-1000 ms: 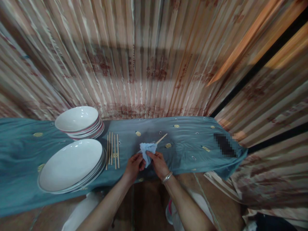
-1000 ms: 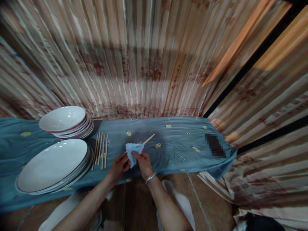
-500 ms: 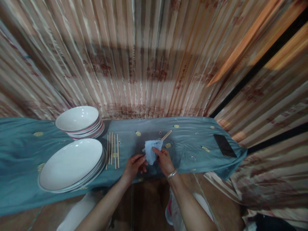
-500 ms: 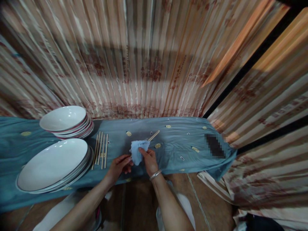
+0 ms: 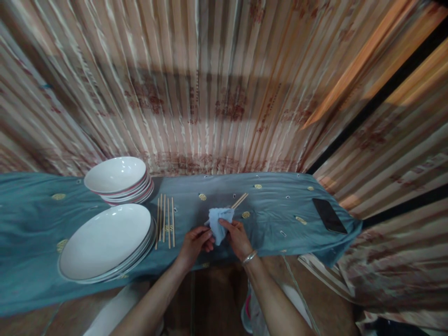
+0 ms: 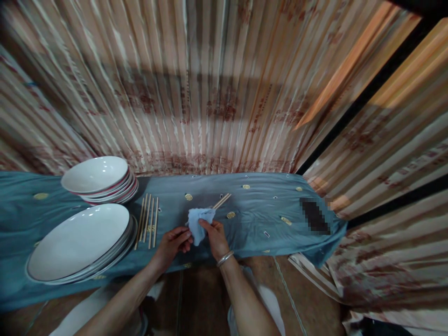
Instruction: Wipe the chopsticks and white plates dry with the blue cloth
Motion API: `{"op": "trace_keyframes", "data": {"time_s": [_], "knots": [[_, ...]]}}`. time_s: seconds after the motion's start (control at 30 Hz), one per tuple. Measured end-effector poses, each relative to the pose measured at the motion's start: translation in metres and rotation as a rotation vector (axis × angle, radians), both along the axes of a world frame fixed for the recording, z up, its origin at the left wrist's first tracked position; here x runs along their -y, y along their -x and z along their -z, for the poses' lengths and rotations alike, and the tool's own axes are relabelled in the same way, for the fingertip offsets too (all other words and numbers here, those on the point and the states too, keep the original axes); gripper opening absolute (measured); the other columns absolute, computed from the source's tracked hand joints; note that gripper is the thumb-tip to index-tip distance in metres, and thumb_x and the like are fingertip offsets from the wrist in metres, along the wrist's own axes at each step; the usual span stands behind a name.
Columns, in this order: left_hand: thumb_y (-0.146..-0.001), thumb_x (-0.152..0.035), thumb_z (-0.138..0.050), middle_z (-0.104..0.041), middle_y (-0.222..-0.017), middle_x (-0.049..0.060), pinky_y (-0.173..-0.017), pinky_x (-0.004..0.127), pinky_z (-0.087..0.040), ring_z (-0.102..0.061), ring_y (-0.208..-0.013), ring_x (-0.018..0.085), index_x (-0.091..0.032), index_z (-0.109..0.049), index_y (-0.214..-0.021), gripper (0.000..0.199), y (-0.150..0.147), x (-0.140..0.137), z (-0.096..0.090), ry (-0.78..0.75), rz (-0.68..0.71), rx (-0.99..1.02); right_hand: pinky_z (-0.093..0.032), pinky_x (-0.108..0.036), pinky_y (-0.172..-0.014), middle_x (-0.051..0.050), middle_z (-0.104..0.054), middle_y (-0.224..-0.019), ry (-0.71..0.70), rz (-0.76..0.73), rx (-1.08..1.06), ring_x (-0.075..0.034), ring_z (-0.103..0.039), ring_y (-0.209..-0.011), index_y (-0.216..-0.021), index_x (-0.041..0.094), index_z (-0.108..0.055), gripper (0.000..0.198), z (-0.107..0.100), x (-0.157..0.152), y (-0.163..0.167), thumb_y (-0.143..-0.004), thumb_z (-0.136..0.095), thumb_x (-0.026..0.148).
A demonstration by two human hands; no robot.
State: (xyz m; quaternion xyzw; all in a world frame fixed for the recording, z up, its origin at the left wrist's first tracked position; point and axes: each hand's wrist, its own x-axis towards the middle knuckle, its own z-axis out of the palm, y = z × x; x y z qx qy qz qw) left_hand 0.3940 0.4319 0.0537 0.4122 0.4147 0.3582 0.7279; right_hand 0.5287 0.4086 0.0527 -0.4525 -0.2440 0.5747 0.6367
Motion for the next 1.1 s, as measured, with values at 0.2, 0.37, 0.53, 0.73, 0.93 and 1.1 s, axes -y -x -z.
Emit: {"op": "trace_keyframes", "data": {"time_s": [0.2,0.37,0.53,0.73,0.93,1.1], "knots": [[-0.047,-0.05,-0.082,-0.061,-0.051,-0.002,-0.04,0.019,-0.037,-0.051,-0.039,0.007,-0.013,-0.063,-0.067,0.046,0.005,0.0,0.002,0.029,-0.004,-0.012,-0.051,-0.029,-0.061,-0.002,-0.073,-0.066,0.029,0.12,-0.051,-0.018,-0.066,-0.061,-0.07,0.016,-0.074,0.024,-0.011,-0.008,-0.016,-0.056,-0.081,0.034],[-0.049,-0.049,-0.081,-0.061,-0.051,-0.002,-0.04,0.019,-0.037,-0.05,-0.039,0.007,-0.013,-0.063,-0.065,0.044,0.009,0.002,0.004,0.028,0.015,-0.021,-0.055,-0.029,-0.065,-0.002,-0.074,-0.07,-0.004,0.236,-0.085,-0.019,-0.069,-0.066,-0.072,0.016,-0.072,0.022,-0.015,-0.012,-0.04,-0.055,-0.081,0.028],[-0.047,-0.05,-0.081,-0.06,-0.05,-0.002,-0.039,0.019,-0.037,-0.049,-0.038,0.007,-0.013,-0.063,-0.064,0.044,0.011,0.004,0.004,0.038,0.031,-0.038,-0.058,-0.028,-0.07,-0.001,-0.074,-0.073,-0.036,0.337,-0.106,-0.019,-0.07,-0.072,-0.073,0.017,-0.07,0.016,-0.014,-0.012,-0.058,-0.06,-0.078,0.023],[-0.052,-0.05,-0.079,-0.057,-0.049,-0.003,-0.039,0.018,-0.033,-0.046,-0.037,0.005,-0.013,-0.064,-0.065,0.042,0.011,0.006,0.004,0.06,0.035,-0.015,-0.057,-0.025,-0.063,-0.001,-0.075,-0.074,-0.014,0.355,-0.149,-0.016,-0.069,-0.066,-0.072,0.017,-0.071,0.016,-0.016,-0.013,-0.053,-0.059,-0.078,0.022],[-0.055,-0.049,-0.077,-0.056,-0.049,-0.003,-0.039,0.019,-0.03,-0.045,-0.037,0.005,-0.012,-0.063,-0.064,0.04,0.006,0.008,0.005,0.057,0.011,0.023,-0.053,-0.024,-0.059,0.0,-0.074,-0.069,0.005,0.179,-0.079,-0.015,-0.066,-0.061,-0.069,0.018,-0.072,0.021,-0.011,-0.008,-0.021,-0.055,-0.082,0.03],[-0.055,-0.049,-0.075,-0.054,-0.047,-0.002,-0.039,0.02,-0.029,-0.042,-0.036,0.005,-0.014,-0.057,-0.056,0.039,0.003,0.006,0.006,0.035,-0.024,0.05,-0.046,-0.025,-0.053,-0.001,-0.069,-0.058,0.019,-0.032,-0.017,-0.013,-0.058,-0.05,-0.063,0.016,-0.071,0.027,-0.004,-0.001,0.006,-0.059,-0.079,0.041]]}}
